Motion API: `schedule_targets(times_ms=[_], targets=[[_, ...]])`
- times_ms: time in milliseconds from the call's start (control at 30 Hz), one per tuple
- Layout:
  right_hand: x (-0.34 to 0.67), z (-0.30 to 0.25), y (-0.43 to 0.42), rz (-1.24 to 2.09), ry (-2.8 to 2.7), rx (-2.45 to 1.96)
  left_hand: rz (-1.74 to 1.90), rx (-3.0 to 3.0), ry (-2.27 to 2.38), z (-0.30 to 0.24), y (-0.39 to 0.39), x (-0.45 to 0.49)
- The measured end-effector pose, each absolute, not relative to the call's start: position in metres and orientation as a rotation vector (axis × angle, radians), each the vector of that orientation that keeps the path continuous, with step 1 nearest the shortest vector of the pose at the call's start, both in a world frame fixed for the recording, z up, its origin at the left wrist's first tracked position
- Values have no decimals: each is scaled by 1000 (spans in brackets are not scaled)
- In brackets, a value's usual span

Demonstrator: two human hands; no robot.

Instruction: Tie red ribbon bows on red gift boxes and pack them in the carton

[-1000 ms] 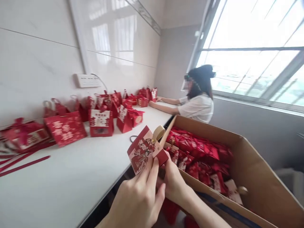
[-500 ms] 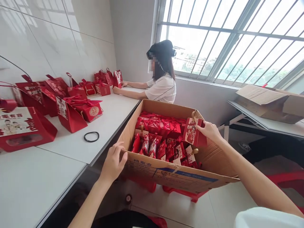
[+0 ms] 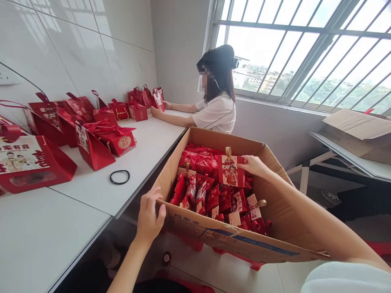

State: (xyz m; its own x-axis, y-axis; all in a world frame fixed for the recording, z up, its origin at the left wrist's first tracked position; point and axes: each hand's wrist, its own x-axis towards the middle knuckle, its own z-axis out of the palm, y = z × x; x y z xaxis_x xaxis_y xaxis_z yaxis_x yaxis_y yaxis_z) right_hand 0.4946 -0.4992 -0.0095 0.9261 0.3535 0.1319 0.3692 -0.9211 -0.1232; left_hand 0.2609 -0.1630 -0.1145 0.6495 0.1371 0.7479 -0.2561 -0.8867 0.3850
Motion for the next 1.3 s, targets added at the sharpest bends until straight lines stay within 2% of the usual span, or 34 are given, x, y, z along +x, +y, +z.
schedule_targets(times_ms=[333,600,833,1100,1300], targets=[[489,-81,-488,-272,-737,-2795,1101,2414,-48,-114,-167,259],[478,-107,-507,-261,-813,-2626,1083,2408,-52,-113,-167,259],[478,-142,-514,-48,-608,-2685,1083,2408,-48,-112,-168,258],[500,-127,-521,217,-607,-2758,1113,2399,-60,-112,-168,258],[495,-141,-493,300,-609,-2803,1120,2382,-31,-112,-169,257]])
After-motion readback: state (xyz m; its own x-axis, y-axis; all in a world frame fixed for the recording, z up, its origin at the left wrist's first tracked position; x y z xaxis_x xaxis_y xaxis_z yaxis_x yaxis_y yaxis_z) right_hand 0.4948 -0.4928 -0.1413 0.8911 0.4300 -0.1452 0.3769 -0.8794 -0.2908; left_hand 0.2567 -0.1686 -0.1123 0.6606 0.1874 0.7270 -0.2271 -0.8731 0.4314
